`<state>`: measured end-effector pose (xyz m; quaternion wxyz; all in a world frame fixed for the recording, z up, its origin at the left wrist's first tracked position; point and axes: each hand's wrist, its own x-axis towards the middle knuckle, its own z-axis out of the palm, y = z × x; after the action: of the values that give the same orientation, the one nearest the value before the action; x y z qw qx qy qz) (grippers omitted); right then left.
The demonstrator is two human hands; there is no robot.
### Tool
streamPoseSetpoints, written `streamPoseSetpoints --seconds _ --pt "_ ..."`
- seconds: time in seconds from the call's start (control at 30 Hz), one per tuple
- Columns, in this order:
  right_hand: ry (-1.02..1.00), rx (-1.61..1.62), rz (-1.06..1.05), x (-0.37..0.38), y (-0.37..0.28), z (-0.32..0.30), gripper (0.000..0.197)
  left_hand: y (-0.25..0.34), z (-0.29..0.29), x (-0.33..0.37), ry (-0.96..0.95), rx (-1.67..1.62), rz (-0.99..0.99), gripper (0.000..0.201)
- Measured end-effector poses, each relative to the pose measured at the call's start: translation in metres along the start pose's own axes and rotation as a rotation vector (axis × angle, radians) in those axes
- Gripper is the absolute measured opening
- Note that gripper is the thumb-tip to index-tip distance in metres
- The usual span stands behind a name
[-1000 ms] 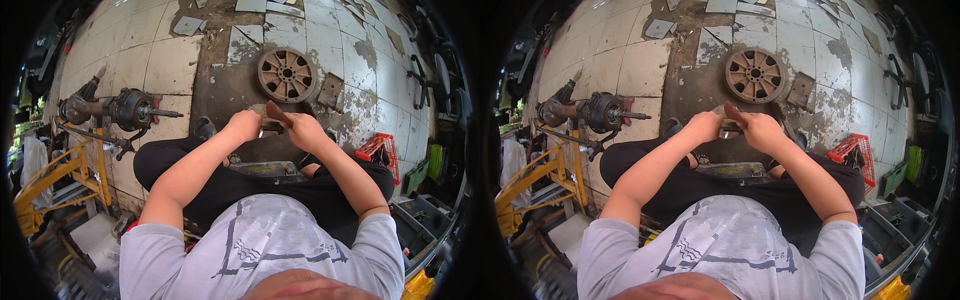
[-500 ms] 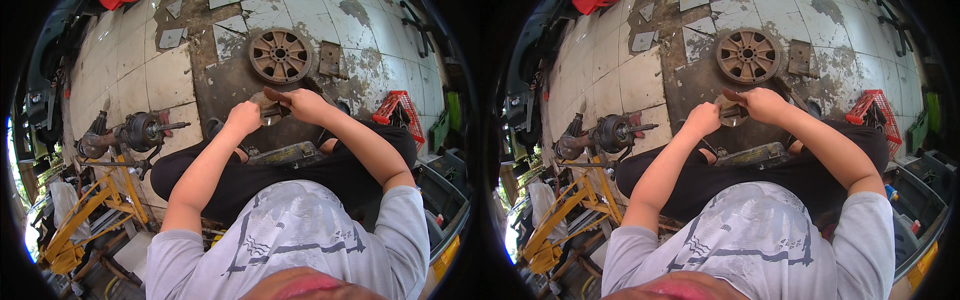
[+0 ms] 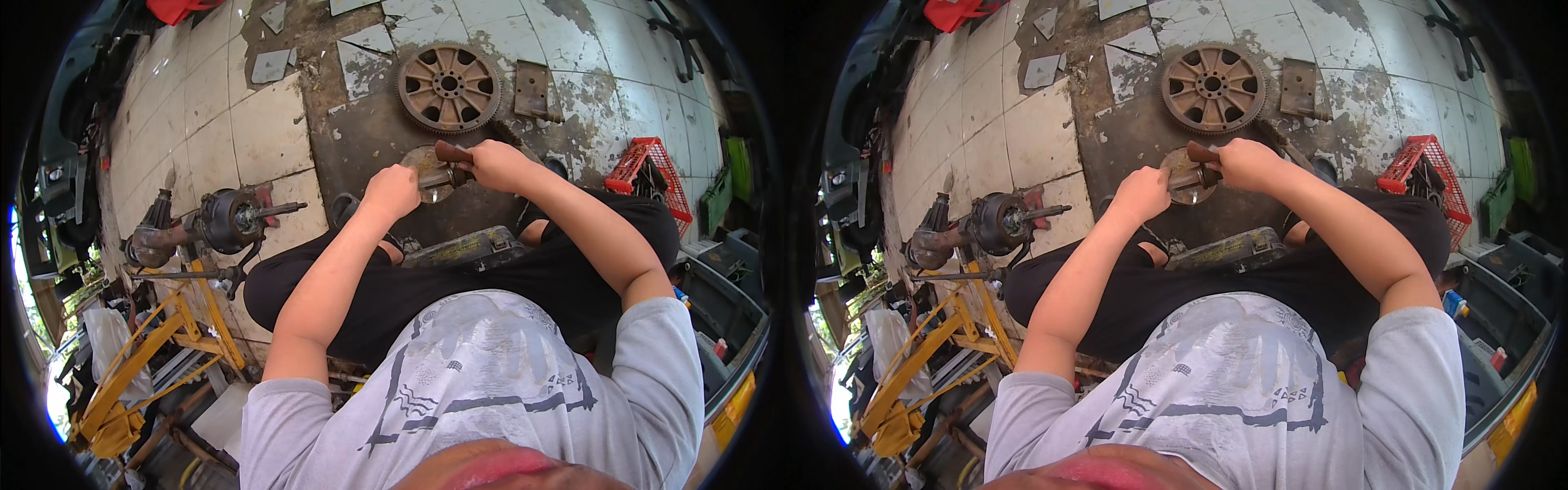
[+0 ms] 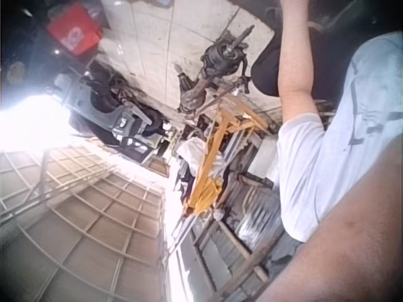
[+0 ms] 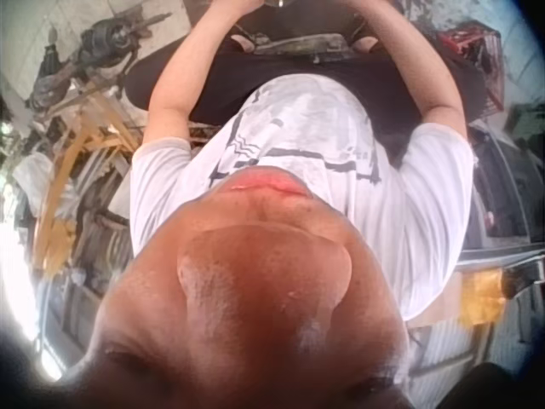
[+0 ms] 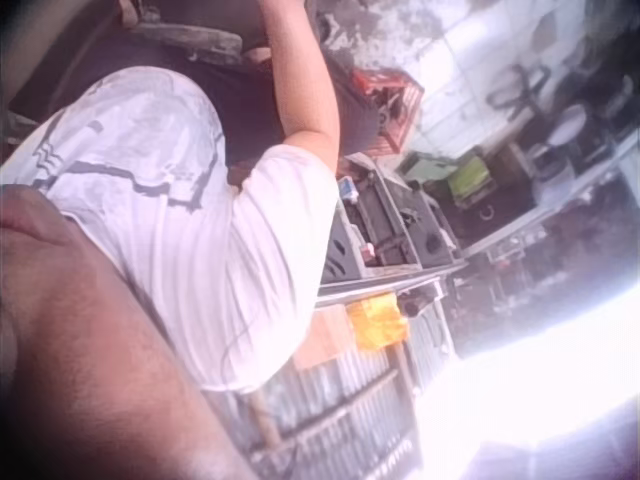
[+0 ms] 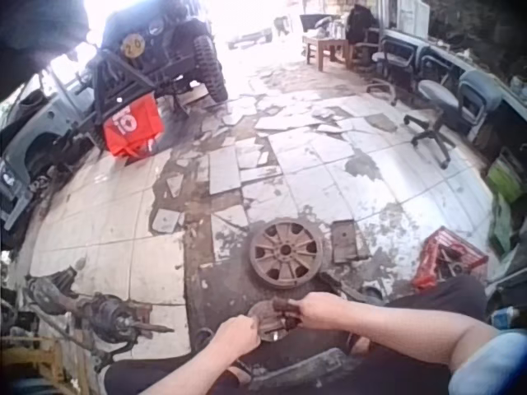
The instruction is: The person sits on the floor and scrubs a small metal mechanical part with a wire brush, repeatedly rotating it to clean different surfaces. The person also handles a larger gear-like part nearby.
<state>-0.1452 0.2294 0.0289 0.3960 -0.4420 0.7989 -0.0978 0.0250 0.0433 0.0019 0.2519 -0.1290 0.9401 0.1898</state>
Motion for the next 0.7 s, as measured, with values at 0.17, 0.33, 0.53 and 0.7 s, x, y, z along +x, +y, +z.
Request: streamPoseSetpoints --seconds 0.17,0.33,0.53,0.7 --pt "0.179 0.178 -0.339 -0.022 -0.025 -0.011 0.027 -0.004 0.003 0.001 0.002 0.004 0.023 0.026" --pt "0.173 0.033 -0.188 -0.003 -0.011 -0.001 0.024 -0.002 0.0 -0.002 0.004 0.019 -0.004 0.026" --pt "0.201 0.044 -0.201 -0.011 -0.007 0.006 0.023 0.0 0.0 -0.005 0.009 0.008 0.006 0.026" --pt "0.244 0.128 -0.311 -0.021 -0.023 0.004 0.023 -0.001 0.003 -0.004 -0.019 0.008 -0.042 0.028"
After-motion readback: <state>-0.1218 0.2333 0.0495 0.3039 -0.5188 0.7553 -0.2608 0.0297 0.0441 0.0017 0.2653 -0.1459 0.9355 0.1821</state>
